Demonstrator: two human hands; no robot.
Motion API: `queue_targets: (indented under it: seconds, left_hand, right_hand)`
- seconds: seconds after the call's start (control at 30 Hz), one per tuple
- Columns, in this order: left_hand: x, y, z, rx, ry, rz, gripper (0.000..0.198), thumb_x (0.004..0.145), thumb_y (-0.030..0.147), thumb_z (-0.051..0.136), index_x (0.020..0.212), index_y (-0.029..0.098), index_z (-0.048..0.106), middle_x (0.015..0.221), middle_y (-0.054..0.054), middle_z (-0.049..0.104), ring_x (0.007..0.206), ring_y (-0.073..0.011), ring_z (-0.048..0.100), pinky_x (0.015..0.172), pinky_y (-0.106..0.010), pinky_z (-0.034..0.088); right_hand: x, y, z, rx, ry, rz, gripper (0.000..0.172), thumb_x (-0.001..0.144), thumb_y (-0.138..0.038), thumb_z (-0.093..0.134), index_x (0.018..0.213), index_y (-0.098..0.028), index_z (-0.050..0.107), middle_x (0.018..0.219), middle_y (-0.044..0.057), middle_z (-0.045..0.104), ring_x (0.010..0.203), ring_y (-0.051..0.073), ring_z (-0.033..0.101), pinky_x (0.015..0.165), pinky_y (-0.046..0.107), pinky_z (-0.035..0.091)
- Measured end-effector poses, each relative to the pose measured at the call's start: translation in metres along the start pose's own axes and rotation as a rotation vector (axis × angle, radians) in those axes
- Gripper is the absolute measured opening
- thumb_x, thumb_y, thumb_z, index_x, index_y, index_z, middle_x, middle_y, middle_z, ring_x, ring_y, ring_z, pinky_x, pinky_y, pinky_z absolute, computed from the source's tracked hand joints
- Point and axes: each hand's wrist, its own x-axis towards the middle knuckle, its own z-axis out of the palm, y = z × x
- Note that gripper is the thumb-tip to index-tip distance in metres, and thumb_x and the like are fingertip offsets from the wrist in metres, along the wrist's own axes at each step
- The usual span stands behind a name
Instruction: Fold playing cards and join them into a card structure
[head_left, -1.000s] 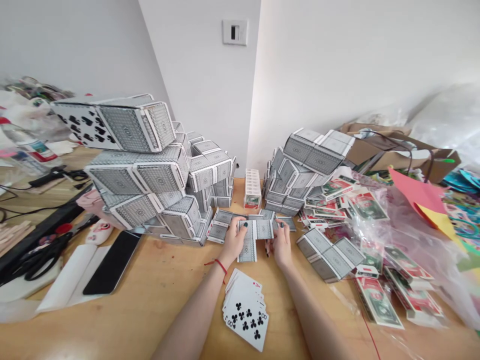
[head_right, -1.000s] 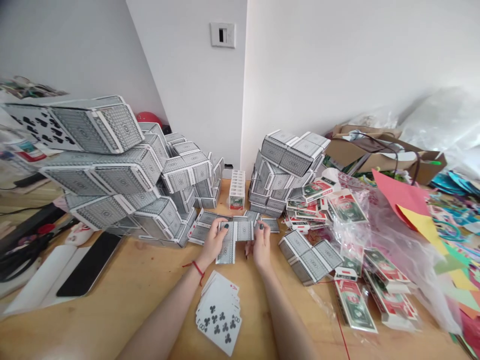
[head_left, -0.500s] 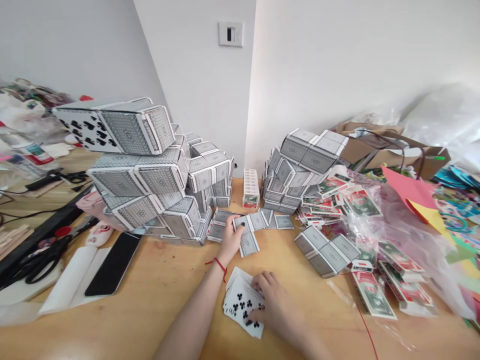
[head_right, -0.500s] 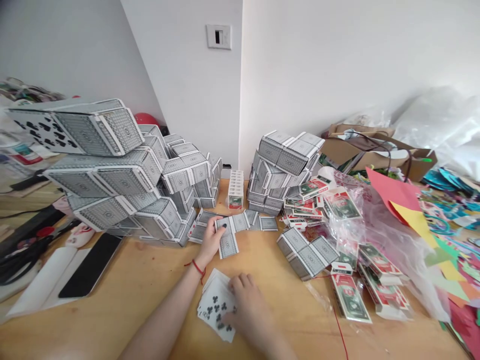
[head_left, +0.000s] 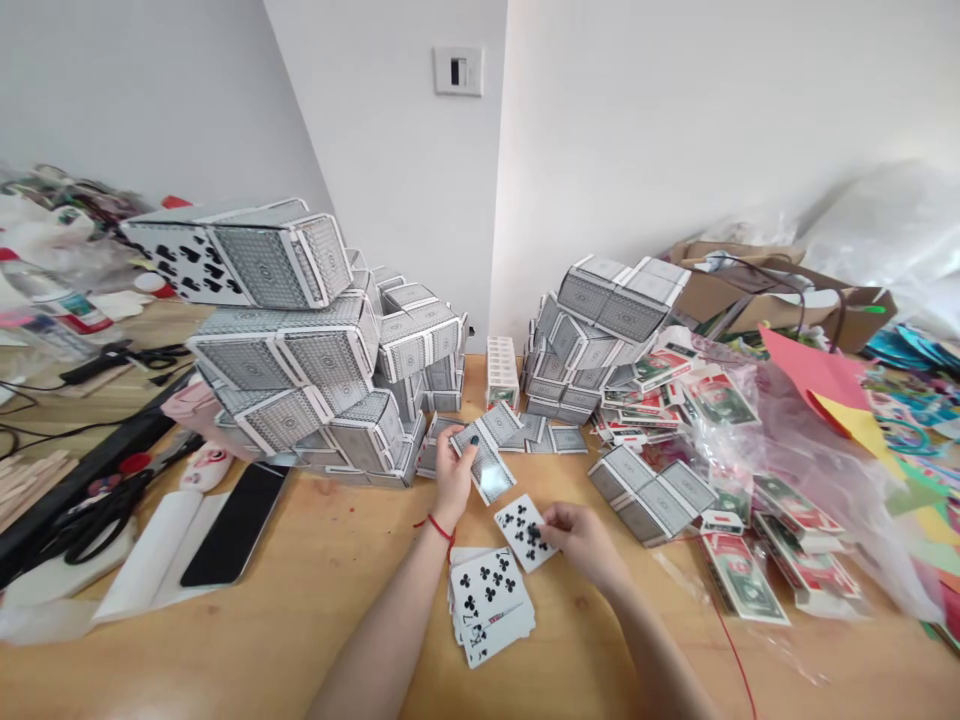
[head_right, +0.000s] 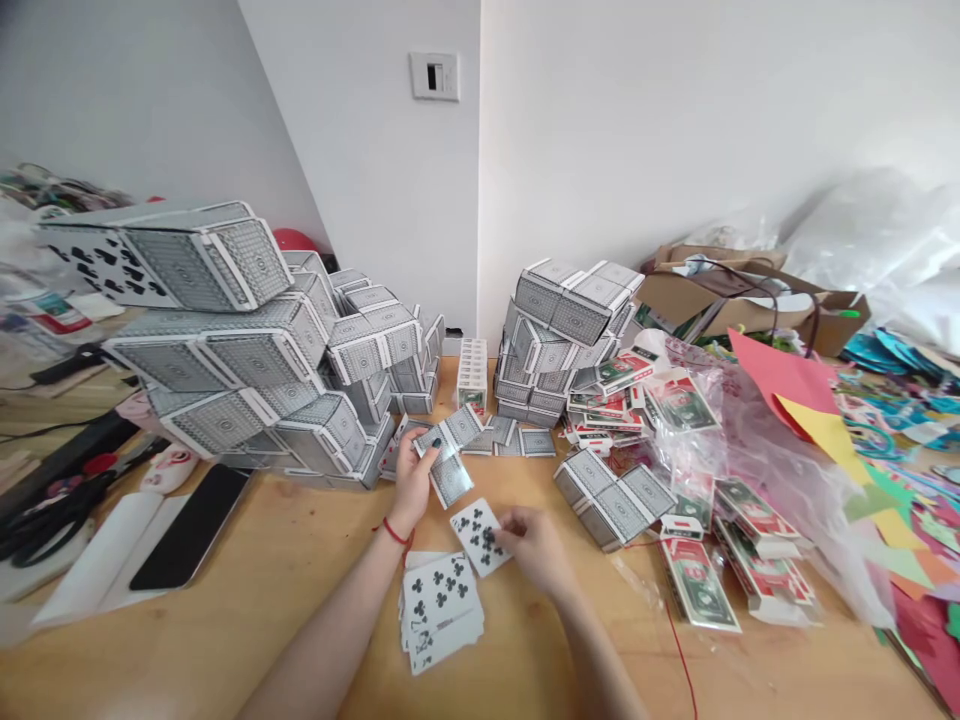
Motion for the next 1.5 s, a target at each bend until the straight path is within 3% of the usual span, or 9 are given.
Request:
queue_targets:
  seconds: [0.2,0.3,0.4,0.57,0.77,1.0,1.1,1.2,1.5]
  left_hand:
    - [-0.001,0.001,0.001,-0.001,-0.025,-0.048,0.036,0.066,0.022,0.061,0.096,0.020,0.042,0.081,0.000,0.055,0.069,-0.0119,0.055,0.063,-0.023,0.044]
    - [-0.001,0.005,0.003,-0.022,-0.054,-0.081,0.048,0.062,0.022,0.065,0.103,0.020,0.041,0.087,-0.002,0.058,0.076,-0.0144,0.058,0.068,-0.026,0.046]
    - [0.000,0.007,0.004,-0.067,-0.073,-0.135,0.050,0.061,0.024,0.067,0.104,0.019,0.043,0.089,-0.004,0.061,0.078,-0.0156,0.059,0.070,-0.028,0.047]
    - [0.002,0.008,0.002,-0.056,-0.111,-0.176,0.036,0.061,0.029,0.067,0.092,0.015,0.057,0.095,-0.008,0.064,0.083,-0.0177,0.060,0.074,-0.029,0.046]
    - [0.003,0.010,0.001,-0.061,-0.140,-0.277,0.033,0.058,0.027,0.069,0.087,0.015,0.060,0.088,-0.006,0.067,0.070,-0.0168,0.063,0.063,-0.028,0.049]
    - [0.003,0.015,0.001,-0.080,-0.234,-0.362,0.036,0.062,0.030,0.066,0.092,0.017,0.053,0.081,-0.004,0.065,0.059,-0.0172,0.064,0.049,-0.026,0.050]
    - [0.004,0.016,0.000,-0.075,-0.255,-0.348,0.035,0.061,0.030,0.066,0.090,0.017,0.052,0.080,-0.003,0.065,0.058,-0.0156,0.063,0.050,-0.024,0.049]
    - [0.005,0.018,-0.002,-0.081,-0.280,-0.358,0.034,0.062,0.031,0.065,0.089,0.016,0.052,0.078,-0.003,0.065,0.057,-0.0143,0.062,0.051,-0.023,0.049]
    - [0.005,0.018,-0.004,-0.078,-0.296,-0.376,0.033,0.063,0.031,0.065,0.090,0.017,0.052,0.080,-0.002,0.064,0.059,-0.0145,0.062,0.055,-0.026,0.049]
  right_hand:
    - [0.038,-0.007,-0.013,0.597,0.140,-0.100,0.029,0.061,-0.034,0.067,0.082,-0.021,0.053,0.073,0.000,0.063,0.058,0.014,0.058,0.050,0.025,0.044]
    - [0.057,-0.007,-0.014,0.737,0.239,-0.129,0.034,0.058,-0.029,0.070,0.088,-0.022,0.055,0.064,-0.004,0.061,0.049,0.011,0.055,0.040,0.020,0.040]
    - [0.069,-0.002,-0.013,0.853,0.301,-0.124,0.028,0.057,-0.025,0.071,0.081,-0.019,0.058,0.069,-0.002,0.063,0.052,0.010,0.056,0.043,0.019,0.043]
    - [0.068,0.010,-0.011,0.863,0.313,-0.204,0.025,0.063,-0.033,0.067,0.079,-0.021,0.052,0.074,-0.001,0.063,0.060,0.015,0.061,0.047,0.026,0.051]
    - [0.066,0.013,-0.008,0.689,0.354,-0.243,0.027,0.068,-0.039,0.062,0.084,-0.020,0.049,0.057,-0.004,0.057,0.037,0.010,0.052,0.026,0.016,0.033]
    - [0.067,0.006,-0.011,0.814,0.332,-0.308,0.027,0.074,-0.043,0.053,0.084,-0.018,0.058,0.093,0.007,0.063,0.071,0.018,0.062,0.056,0.030,0.049]
    - [0.063,0.006,-0.015,0.728,0.320,-0.317,0.026,0.070,-0.034,0.061,0.090,-0.018,0.062,0.105,0.008,0.061,0.090,0.021,0.058,0.078,0.035,0.046]
    - [0.060,0.009,-0.018,0.585,0.348,-0.332,0.039,0.065,-0.025,0.066,0.103,-0.018,0.059,0.115,0.008,0.057,0.109,0.022,0.048,0.094,0.037,0.034]
    - [0.063,0.010,-0.011,0.532,0.465,-0.379,0.059,0.059,-0.024,0.069,0.114,-0.019,0.049,0.121,0.009,0.050,0.111,0.022,0.046,0.095,0.038,0.033]
